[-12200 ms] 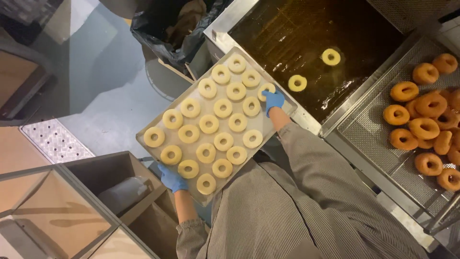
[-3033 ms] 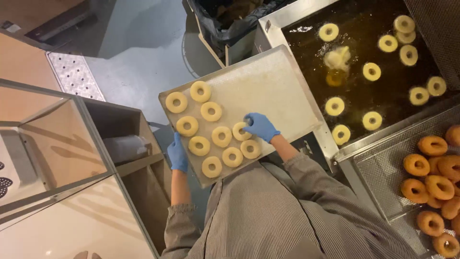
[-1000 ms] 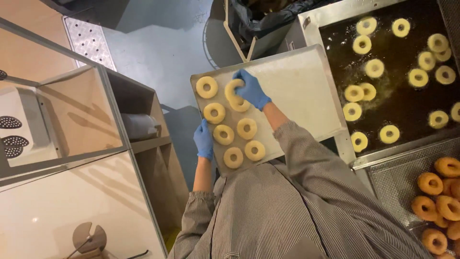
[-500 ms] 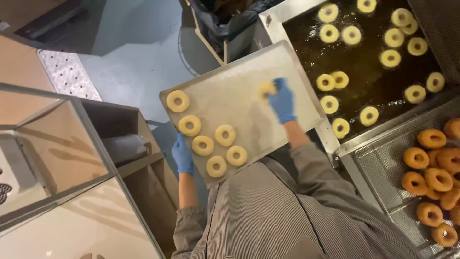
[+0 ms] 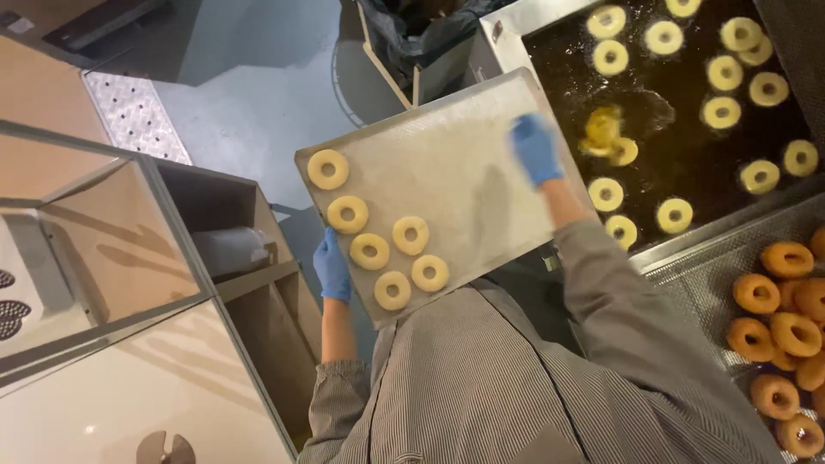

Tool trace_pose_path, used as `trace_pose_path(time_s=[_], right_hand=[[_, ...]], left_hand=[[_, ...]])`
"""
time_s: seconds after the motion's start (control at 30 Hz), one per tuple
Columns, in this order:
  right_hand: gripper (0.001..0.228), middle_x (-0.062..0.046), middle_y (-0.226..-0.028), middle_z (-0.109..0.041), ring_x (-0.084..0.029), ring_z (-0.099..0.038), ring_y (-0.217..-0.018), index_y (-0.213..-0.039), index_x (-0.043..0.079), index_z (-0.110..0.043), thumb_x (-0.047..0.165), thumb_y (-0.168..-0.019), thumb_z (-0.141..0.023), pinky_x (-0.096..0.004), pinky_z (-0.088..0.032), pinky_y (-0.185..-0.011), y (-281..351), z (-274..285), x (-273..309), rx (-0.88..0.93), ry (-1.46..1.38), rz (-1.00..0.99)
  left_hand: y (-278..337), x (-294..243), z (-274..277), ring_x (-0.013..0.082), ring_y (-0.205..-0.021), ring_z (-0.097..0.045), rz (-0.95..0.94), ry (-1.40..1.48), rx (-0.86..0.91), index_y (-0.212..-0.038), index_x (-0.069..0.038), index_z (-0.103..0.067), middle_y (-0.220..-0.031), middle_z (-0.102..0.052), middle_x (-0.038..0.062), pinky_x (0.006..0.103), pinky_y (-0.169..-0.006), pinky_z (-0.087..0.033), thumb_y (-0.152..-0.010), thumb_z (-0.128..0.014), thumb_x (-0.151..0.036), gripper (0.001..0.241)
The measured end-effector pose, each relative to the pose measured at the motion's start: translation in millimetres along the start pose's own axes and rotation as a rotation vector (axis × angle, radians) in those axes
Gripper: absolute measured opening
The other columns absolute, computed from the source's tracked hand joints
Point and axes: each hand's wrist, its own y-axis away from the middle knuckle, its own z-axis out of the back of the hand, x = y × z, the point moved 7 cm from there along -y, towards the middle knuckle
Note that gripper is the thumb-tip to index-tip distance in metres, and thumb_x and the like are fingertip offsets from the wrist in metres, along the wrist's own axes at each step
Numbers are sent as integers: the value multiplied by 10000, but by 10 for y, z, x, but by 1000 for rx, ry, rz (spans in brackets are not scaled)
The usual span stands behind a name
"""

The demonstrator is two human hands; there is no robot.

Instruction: Frying raw dough donuts in a deep fryer and transferring cooked donuts onto a tray.

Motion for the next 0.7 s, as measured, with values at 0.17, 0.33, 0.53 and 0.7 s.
trace_pose_path(time_s=[0.17, 0.33, 0.53, 0.7], right_hand=[[344, -114, -1026, -726, -222, -696, -930, -1092, 37, -701, 208, -801, -772, -365, -559, -877, 1057, -1457, 1383, 677, -322, -56], [251, -151, -1007, -709, -316, -677, -940, -941, 123, -768, 222, -714, -810, -417, -553, -829, 1189, -1266, 2020, 704, 135, 13], [278, -106, -939, -721, -295, -691, -895, -911, 27, -555, 236, -857, -729, -423, -579, -840, 1503, -1048, 1941, 864, -486, -148], [407, -176, -982, -655, -363, -627, -878, -946, 60, -652, 232, -623, -829, -438, -518, -743, 1529, -570, 2400, 718, -141, 370]], left_hand=[[-10, -10, -5, 86, -737, -452, -13, -13, -1, -906, 87, -679, -752, -603, 14, 338, -643, -440, -1072, -552, -384, 515], [-14, -50, -16, 78, -780, -541, -46, 4, 16, -1047, 66, -720, -831, -723, 34, 341, -703, -496, -1045, -540, -384, 485], [15, -145, -4, 120, -801, -563, 7, -91, 25, -1064, 99, -714, -876, -720, 136, 368, -730, -499, -1076, -529, -406, 538], [42, -187, -5, 89, -733, -508, -38, -63, 28, -938, 72, -689, -767, -668, 33, 357, -662, -467, -1050, -531, -415, 524]])
